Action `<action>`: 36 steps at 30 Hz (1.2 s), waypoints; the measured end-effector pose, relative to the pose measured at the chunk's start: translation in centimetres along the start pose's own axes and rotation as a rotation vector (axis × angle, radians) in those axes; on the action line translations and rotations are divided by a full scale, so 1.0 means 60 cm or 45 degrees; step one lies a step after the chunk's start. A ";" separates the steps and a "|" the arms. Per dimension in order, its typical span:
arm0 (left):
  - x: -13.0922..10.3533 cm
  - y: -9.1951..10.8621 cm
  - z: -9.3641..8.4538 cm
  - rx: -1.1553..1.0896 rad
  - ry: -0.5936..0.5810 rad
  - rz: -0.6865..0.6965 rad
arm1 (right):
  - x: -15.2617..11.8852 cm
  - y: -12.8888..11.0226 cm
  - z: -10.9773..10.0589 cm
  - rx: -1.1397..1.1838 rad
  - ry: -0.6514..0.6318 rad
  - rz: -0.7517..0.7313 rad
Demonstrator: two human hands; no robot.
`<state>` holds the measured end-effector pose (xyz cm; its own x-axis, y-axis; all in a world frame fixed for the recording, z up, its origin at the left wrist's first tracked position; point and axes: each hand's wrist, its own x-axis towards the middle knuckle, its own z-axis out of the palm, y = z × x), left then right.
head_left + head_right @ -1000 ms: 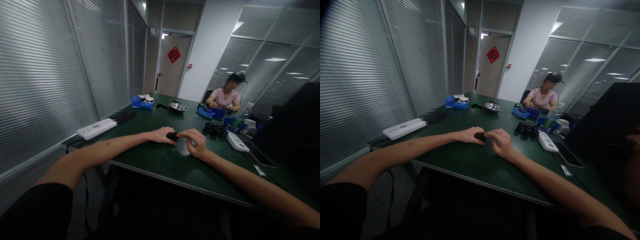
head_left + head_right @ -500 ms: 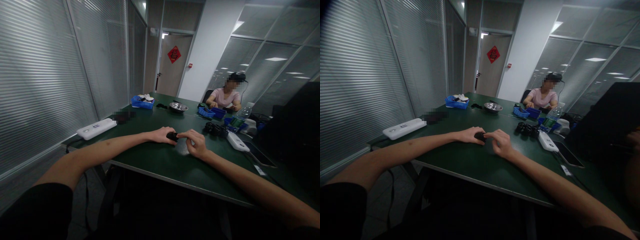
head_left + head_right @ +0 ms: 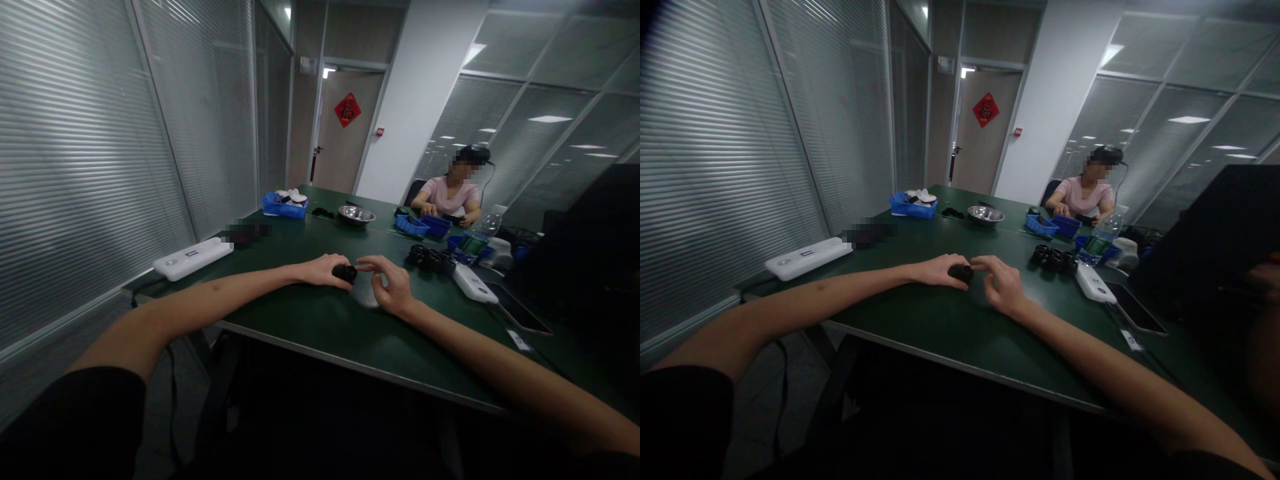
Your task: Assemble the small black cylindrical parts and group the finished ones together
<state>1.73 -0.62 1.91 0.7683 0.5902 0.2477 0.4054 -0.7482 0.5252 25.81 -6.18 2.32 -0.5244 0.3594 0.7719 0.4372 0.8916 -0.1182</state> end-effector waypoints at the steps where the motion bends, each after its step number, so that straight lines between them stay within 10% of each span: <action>1: 0.000 0.002 -0.001 0.002 -0.003 -0.007 | 0.000 0.000 0.000 0.002 -0.008 0.014; 36: 0.001 -0.002 0.001 0.000 0.015 -0.001 | 0.020 -0.008 0.002 0.169 -0.431 -0.093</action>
<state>1.76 -0.52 1.83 0.7620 0.5943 0.2572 0.4059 -0.7478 0.5255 24.88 -6.15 3.21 -0.7724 0.3445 0.5335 0.3029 0.9382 -0.1674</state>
